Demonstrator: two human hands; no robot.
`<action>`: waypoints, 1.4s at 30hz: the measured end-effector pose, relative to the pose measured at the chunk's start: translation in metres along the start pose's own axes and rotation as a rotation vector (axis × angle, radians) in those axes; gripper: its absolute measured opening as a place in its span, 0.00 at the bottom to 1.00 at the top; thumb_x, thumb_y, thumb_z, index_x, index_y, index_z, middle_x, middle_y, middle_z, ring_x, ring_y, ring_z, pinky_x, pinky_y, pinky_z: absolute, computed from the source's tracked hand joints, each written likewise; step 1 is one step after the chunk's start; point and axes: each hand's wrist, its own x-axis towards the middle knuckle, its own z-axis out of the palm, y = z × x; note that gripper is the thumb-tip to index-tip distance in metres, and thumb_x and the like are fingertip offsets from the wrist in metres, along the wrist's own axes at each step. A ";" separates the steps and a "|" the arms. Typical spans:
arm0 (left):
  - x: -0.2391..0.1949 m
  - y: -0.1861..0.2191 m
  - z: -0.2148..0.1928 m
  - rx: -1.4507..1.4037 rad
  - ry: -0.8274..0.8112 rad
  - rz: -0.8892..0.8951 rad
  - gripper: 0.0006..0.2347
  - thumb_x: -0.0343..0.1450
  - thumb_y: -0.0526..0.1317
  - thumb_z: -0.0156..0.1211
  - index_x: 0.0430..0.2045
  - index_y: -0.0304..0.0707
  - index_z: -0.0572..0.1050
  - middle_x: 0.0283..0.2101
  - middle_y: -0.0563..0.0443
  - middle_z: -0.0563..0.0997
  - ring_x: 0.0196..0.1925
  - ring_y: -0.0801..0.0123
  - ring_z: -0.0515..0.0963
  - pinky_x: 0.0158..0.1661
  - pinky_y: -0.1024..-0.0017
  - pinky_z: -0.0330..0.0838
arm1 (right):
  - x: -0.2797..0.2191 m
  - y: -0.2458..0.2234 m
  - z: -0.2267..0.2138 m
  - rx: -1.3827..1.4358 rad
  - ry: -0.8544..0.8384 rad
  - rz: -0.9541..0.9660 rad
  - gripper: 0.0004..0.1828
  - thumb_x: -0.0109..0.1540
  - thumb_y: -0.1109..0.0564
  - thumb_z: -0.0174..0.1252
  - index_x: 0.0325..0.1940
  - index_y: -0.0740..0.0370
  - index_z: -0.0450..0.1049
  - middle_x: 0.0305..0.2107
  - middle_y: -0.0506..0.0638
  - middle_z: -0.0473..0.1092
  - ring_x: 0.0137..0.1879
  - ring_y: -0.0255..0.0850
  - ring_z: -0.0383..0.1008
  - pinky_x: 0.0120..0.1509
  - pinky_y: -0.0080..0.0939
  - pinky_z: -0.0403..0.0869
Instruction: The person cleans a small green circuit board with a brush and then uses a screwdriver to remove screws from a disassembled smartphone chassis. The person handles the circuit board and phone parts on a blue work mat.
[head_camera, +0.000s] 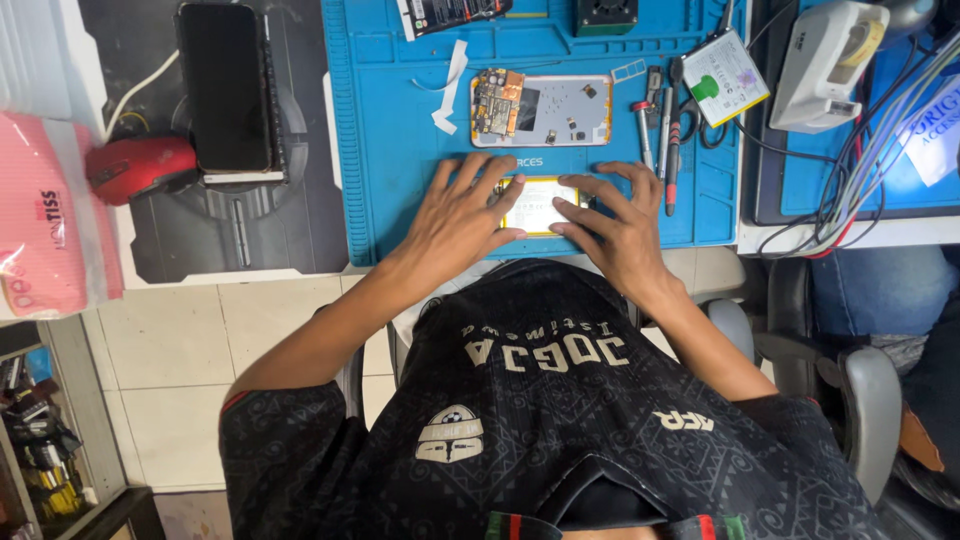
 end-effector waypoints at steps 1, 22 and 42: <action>-0.002 0.001 0.000 0.000 0.002 -0.007 0.27 0.66 0.51 0.68 0.52 0.27 0.76 0.60 0.42 0.71 0.63 0.55 0.66 0.57 0.55 0.62 | -0.001 -0.003 0.001 -0.024 0.008 0.008 0.15 0.59 0.51 0.72 0.49 0.52 0.84 0.56 0.43 0.74 0.67 0.51 0.63 0.71 0.59 0.57; 0.063 -0.091 -0.006 -0.008 0.041 0.062 0.40 0.56 0.37 0.78 0.66 0.26 0.65 0.59 0.41 0.77 0.62 0.58 0.72 0.59 0.61 0.64 | 0.015 0.002 -0.022 0.198 0.068 0.109 0.14 0.60 0.60 0.71 0.50 0.61 0.82 0.54 0.51 0.75 0.65 0.51 0.67 0.70 0.50 0.66; 0.046 -0.047 -0.047 -0.069 0.265 0.180 0.44 0.67 0.41 0.78 0.76 0.40 0.51 0.64 0.44 0.73 0.68 0.54 0.71 0.69 0.55 0.66 | 0.076 -0.001 0.028 0.948 0.338 0.416 0.12 0.67 0.66 0.65 0.54 0.71 0.76 0.45 0.53 0.76 0.48 0.34 0.77 0.48 0.31 0.77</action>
